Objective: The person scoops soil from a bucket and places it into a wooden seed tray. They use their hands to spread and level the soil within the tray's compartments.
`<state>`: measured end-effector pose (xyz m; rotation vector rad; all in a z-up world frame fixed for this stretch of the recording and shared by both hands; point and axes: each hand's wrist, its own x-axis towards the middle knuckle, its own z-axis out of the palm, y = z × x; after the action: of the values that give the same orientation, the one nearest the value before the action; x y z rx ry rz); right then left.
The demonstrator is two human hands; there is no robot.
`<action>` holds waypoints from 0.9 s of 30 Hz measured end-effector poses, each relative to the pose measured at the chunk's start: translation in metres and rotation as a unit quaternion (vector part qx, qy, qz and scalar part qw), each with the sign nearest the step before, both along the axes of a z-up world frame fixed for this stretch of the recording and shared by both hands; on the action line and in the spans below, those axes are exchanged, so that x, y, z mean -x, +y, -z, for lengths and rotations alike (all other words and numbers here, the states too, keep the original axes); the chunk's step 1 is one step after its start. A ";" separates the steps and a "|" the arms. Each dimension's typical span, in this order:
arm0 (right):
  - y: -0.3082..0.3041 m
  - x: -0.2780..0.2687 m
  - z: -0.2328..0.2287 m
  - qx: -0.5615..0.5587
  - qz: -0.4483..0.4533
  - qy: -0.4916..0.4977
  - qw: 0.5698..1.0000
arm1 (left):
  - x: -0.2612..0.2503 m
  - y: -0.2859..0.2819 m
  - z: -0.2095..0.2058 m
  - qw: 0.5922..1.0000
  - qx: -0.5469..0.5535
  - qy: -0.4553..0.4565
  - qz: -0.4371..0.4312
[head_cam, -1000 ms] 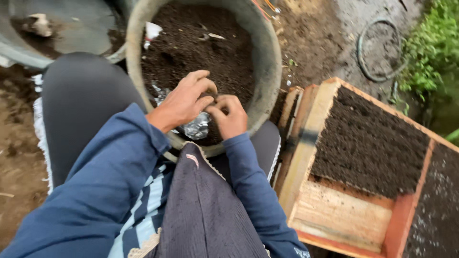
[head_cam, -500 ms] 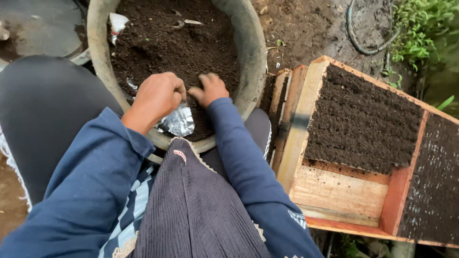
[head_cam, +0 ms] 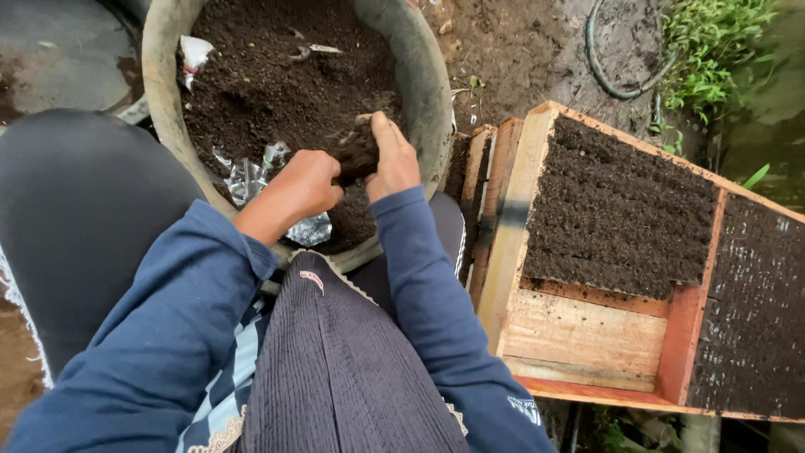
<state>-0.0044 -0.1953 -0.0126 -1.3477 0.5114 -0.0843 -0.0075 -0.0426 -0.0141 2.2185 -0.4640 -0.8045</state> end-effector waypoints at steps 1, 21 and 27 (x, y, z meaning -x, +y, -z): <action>0.003 -0.001 0.002 0.000 -0.001 -0.002 1.000 | -0.005 0.000 0.007 1.000 0.000 -0.002 -0.001; -0.038 0.028 -0.017 0.565 -0.387 -0.099 0.722 | -0.008 0.027 -0.005 0.991 0.127 -0.019 -0.042; -0.071 -0.008 0.078 0.563 -0.402 0.129 0.711 | -0.012 0.029 0.006 0.968 0.211 0.069 -0.114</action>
<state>0.0036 -0.2660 -0.0907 -2.7243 -0.0184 0.6309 0.0043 -0.0140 -0.0196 1.7698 -0.2733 -0.6610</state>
